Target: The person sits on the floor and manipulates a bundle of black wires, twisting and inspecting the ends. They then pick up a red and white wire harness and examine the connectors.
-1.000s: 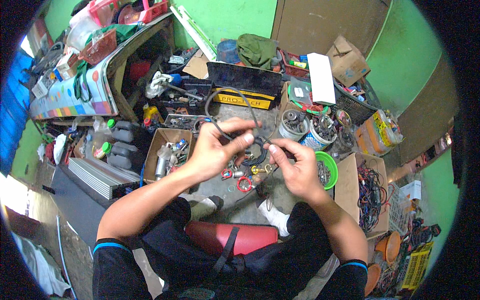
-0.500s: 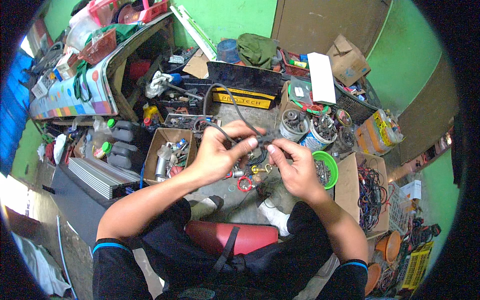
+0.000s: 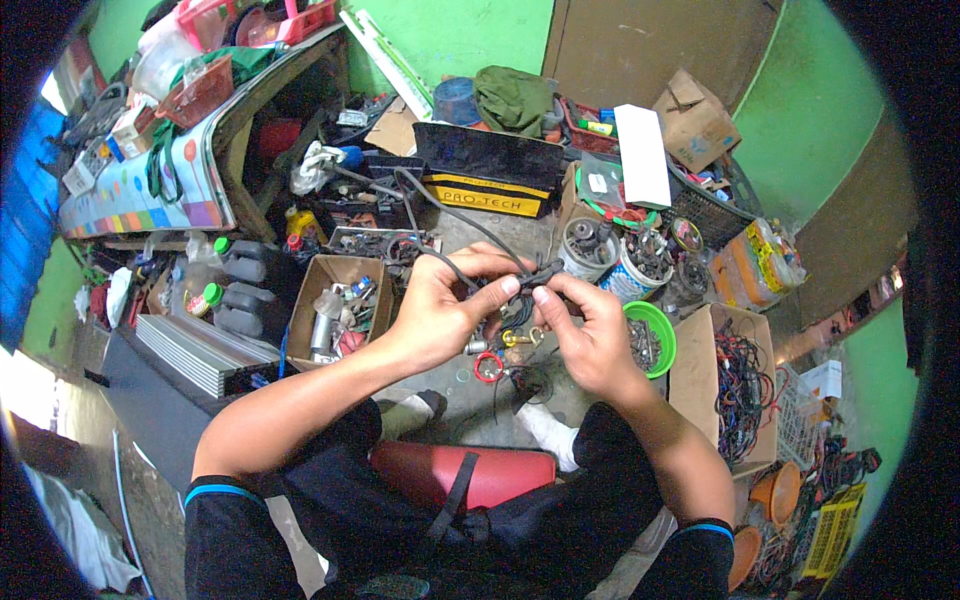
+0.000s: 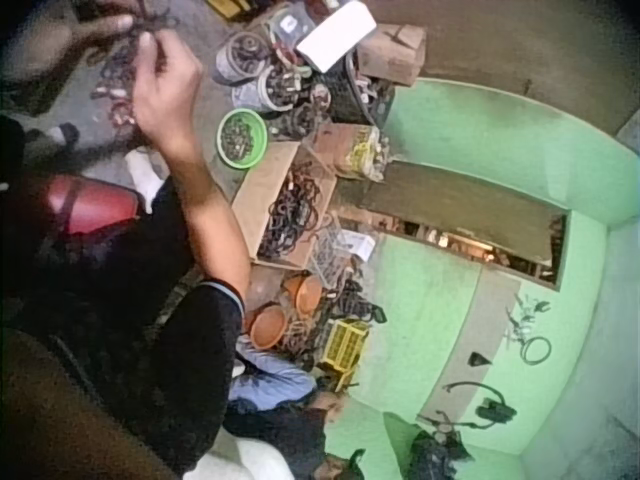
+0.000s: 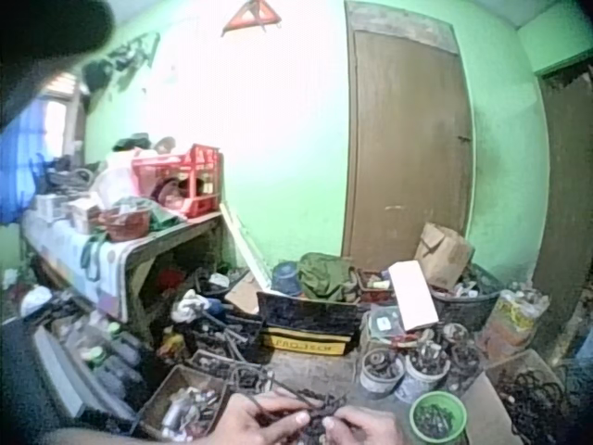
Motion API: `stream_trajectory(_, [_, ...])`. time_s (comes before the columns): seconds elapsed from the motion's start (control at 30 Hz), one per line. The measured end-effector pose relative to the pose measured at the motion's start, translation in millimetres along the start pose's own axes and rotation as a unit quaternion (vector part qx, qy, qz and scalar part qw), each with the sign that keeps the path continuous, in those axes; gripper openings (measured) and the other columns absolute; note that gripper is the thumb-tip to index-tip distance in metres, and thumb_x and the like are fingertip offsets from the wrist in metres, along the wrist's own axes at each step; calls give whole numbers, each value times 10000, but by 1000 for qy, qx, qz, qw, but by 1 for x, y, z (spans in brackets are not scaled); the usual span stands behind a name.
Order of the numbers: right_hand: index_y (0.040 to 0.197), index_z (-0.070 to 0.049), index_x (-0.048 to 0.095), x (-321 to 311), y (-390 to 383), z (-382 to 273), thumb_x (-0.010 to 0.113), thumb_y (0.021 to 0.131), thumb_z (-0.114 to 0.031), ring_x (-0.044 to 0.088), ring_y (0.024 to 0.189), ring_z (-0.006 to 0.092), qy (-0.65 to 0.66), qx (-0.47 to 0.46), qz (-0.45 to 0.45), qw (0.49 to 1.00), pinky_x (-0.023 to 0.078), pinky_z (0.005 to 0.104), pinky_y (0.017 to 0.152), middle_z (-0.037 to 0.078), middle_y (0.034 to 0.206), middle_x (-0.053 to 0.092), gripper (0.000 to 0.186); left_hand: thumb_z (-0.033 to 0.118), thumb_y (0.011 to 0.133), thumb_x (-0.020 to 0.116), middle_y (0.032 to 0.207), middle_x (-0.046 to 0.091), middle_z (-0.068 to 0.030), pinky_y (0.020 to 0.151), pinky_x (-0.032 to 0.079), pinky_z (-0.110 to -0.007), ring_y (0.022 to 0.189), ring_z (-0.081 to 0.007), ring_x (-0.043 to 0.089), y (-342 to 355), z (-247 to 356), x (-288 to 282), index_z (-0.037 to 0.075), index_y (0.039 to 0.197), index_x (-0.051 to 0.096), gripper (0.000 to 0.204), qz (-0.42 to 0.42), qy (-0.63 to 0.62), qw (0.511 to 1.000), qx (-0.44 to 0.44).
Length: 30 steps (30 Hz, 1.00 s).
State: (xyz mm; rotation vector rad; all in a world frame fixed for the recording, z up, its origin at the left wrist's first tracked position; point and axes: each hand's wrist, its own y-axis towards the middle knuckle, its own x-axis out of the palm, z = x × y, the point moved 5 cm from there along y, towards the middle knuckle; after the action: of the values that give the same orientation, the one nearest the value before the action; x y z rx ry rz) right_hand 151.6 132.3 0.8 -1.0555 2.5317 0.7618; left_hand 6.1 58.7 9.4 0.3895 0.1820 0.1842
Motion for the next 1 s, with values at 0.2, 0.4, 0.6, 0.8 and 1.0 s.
stream_trajectory(0.2, [989,22,644,-2,-2,2,538,952,-155,536,665,72,38,14,5,999,440,234,609,17,715,586,210,32,897,579,901,588,-78,474,431,-237,670,-118,557,5,-3,-17,-59,1032,642,175,45,-98,991,-76])
stream_trajectory(0.4, [983,39,640,0,0,5,557,930,-141,632,715,149,-1,18,0,1000,500,291,650,113,827,663,205,19,892,580,948,617,-81,484,440,-240,695,-112,568,-1,-3,4,-57,1016,643,159,2,-33,998,-45])
stream_trajectory(0.6, [977,40,637,-3,-2,4,558,927,-138,640,731,159,38,29,2,999,501,288,657,120,823,662,201,23,910,550,967,596,-80,476,433,-236,641,-112,548,5,0,-15,-55,1016,637,158,40,-89,992,-78])
stream_trajectory(0.8, [975,29,648,0,-1,5,572,919,-140,635,722,156,12,30,8,999,495,289,644,114,826,669,193,36,892,590,927,606,-72,487,435,-233,660,-103,554,-1,-8,2,-37,999,651,143,-7,-13,1000,-24])
stream_trajectory(1.0, [951,30,648,-3,-2,3,571,918,-137,617,682,152,29,20,11,999,477,294,609,109,775,651,187,30,912,549,911,579,-58,490,429,-233,624,-103,538,6,1,-18,-48,1016,638,157,48,-81,993,-67])
